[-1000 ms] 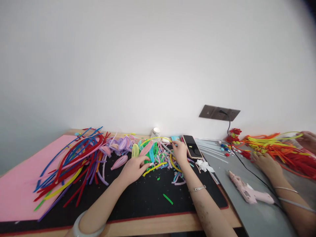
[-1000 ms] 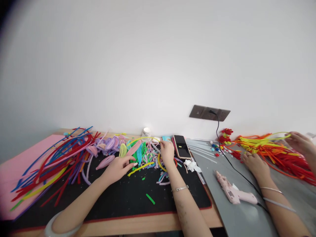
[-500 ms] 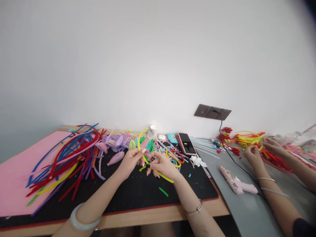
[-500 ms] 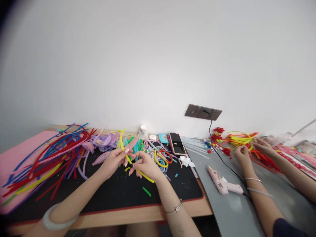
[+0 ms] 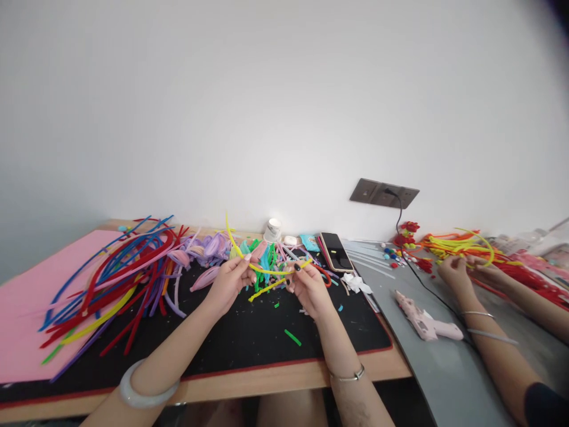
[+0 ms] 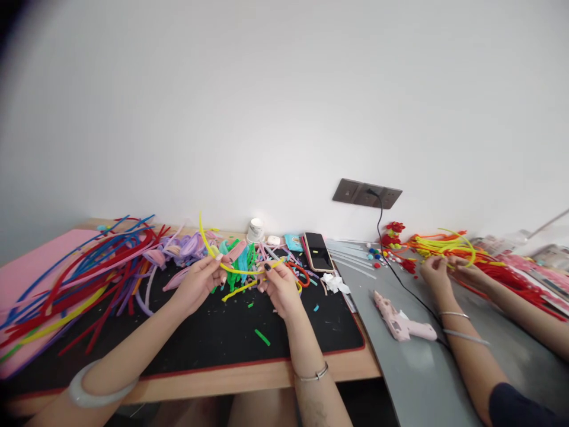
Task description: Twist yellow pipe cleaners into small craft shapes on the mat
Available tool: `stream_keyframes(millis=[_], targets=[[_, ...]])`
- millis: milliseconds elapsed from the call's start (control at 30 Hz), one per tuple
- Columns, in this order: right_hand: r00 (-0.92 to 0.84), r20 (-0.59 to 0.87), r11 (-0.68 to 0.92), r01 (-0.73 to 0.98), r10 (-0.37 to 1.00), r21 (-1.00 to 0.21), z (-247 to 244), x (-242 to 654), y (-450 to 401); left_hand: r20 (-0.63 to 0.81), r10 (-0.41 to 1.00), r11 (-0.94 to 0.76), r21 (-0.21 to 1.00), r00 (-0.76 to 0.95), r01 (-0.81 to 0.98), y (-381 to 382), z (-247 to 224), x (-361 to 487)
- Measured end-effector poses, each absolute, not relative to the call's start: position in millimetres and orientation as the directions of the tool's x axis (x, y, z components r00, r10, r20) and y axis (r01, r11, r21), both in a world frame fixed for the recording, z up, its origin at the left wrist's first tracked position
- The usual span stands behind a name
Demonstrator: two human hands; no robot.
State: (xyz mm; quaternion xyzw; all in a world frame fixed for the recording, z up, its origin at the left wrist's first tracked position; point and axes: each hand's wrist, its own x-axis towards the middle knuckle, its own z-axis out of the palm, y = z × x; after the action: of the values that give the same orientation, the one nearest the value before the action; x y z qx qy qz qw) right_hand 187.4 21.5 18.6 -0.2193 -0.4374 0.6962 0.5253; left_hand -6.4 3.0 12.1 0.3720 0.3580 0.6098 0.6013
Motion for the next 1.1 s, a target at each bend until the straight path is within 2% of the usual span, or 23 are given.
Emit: stream_keyframes(millis=[233, 600, 767, 867, 967, 1100], targets=[[-0.166, 0.169, 0.035, -0.605, 0.972, -0.795, 25.0, 201.1, 27.7, 0.015, 0.994, -0.067, 0.856, -0.105, -0.513, 6.8, 14.5, -13.3], [-0.314, 0.115, -0.048, -0.468, 0.942, -0.882, 20.1, 198.8, 26.4, -0.109, 0.994, 0.098, 0.891, 0.0, -0.443, 2.2, 17.1, -8.5], [-0.291, 0.107, -0.049, -0.481, 0.951, -0.876, 18.5, 198.2, 29.2, -0.035, 0.999, 0.013, 0.894, -0.04, -0.449, 4.5, 14.1, -9.3], [-0.26, 0.111, -0.033, -0.495, 0.959, -0.868, 16.6, 195.6, 31.3, 0.002, 1.0, -0.007, 0.933, -0.014, -0.359, 5.1, 13.4, -9.3], [-0.253, 0.087, -0.051, -0.496, 0.964, -0.867, 13.9, 193.8, 32.9, -0.03, 0.99, 0.053, 0.985, 0.138, -0.167, 3.1, 14.7, -7.7], [-0.242, 0.041, -0.086, -0.495, 0.969, -0.865, 10.9, 194.5, 33.1, -0.107, 0.94, 0.088, 0.993, 0.323, 0.073, -1.2, 13.4, -5.1]])
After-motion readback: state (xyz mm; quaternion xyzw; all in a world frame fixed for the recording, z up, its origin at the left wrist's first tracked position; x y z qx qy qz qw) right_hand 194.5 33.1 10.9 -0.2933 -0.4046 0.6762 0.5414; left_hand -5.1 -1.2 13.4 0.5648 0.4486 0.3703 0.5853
